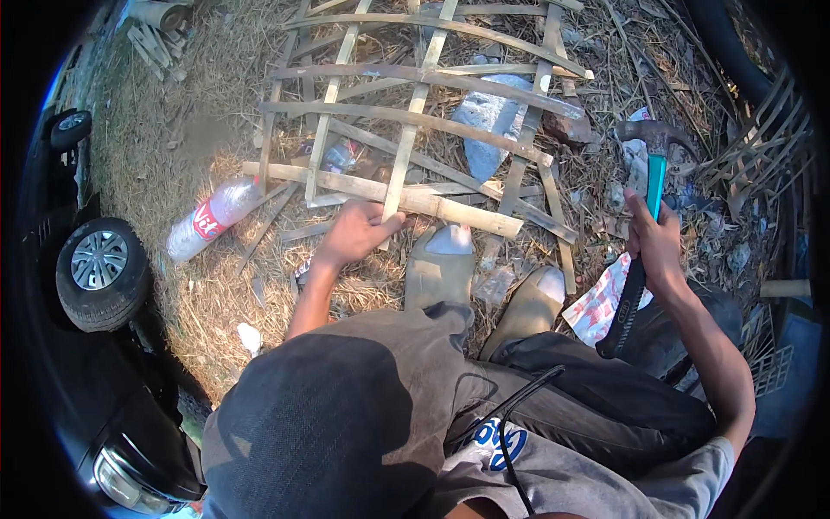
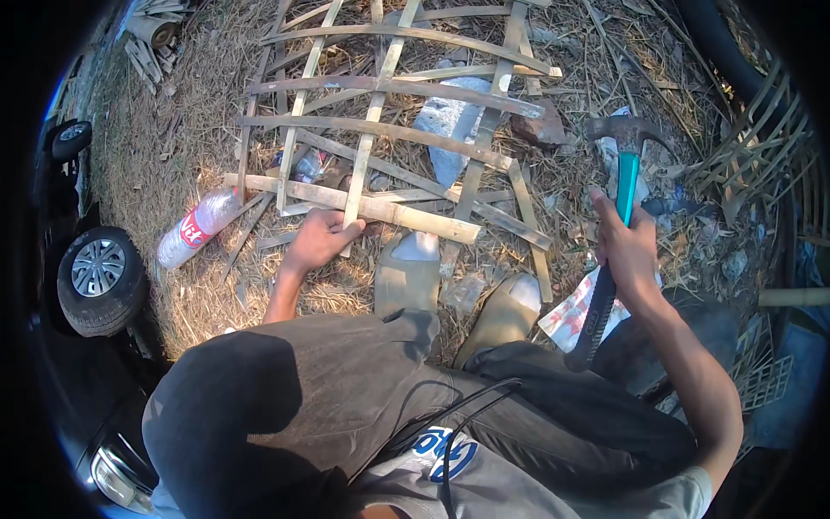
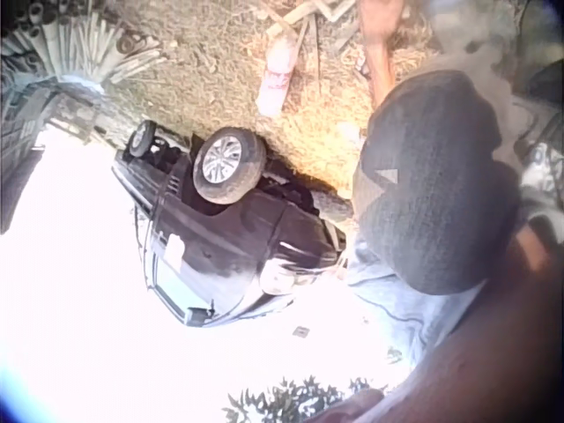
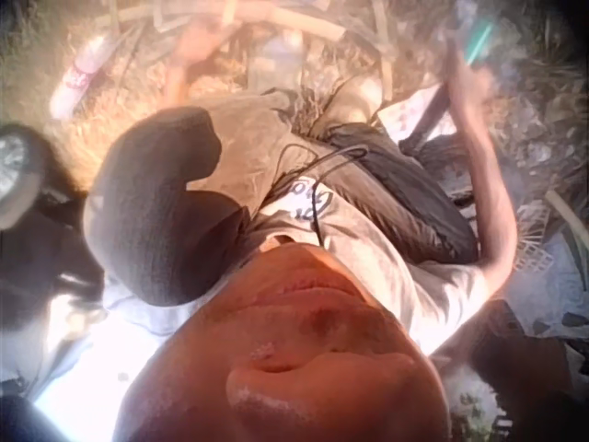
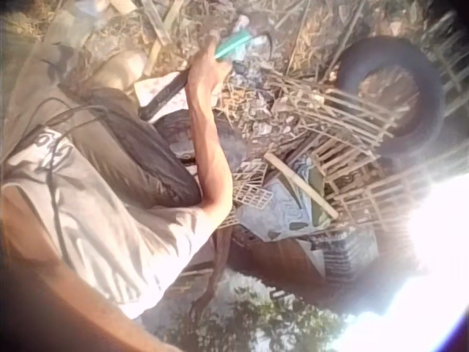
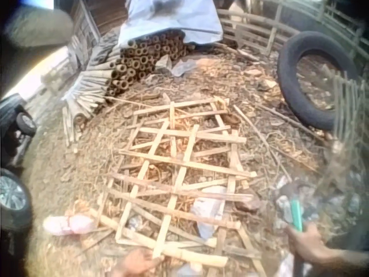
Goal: The person constructs a lattice structure by aligning thin bamboo strips and hammering nails into the joints by hand using a hammer.
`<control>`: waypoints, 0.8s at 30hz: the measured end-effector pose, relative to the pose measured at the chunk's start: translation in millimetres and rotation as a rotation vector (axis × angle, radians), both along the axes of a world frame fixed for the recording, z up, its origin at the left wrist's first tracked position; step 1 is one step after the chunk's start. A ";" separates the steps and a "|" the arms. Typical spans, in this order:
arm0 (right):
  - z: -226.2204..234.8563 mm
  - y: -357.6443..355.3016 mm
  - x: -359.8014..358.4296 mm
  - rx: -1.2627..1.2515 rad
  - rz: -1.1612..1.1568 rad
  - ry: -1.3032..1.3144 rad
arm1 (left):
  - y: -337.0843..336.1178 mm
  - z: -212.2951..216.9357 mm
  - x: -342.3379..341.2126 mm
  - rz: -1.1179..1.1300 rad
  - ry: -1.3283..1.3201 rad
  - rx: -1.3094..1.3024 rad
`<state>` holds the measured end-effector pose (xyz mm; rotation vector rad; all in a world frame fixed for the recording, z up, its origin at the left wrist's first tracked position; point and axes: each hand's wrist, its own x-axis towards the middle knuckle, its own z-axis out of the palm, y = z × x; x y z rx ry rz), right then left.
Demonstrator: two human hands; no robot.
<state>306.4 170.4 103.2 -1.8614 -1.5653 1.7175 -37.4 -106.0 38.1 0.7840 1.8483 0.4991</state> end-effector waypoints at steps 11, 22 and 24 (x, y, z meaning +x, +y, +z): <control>-47.6 62.2 -77.1 0.313 0.129 -0.053 | 6.4 23.1 -5.7 0.109 0.375 -0.035; -118.0 180.9 -139.4 0.117 0.025 0.251 | 128.4 26.0 -78.3 -0.009 0.948 0.149; -119.9 186.4 -134.2 0.028 0.073 0.292 | 142.7 18.9 -65.0 -0.034 0.980 0.193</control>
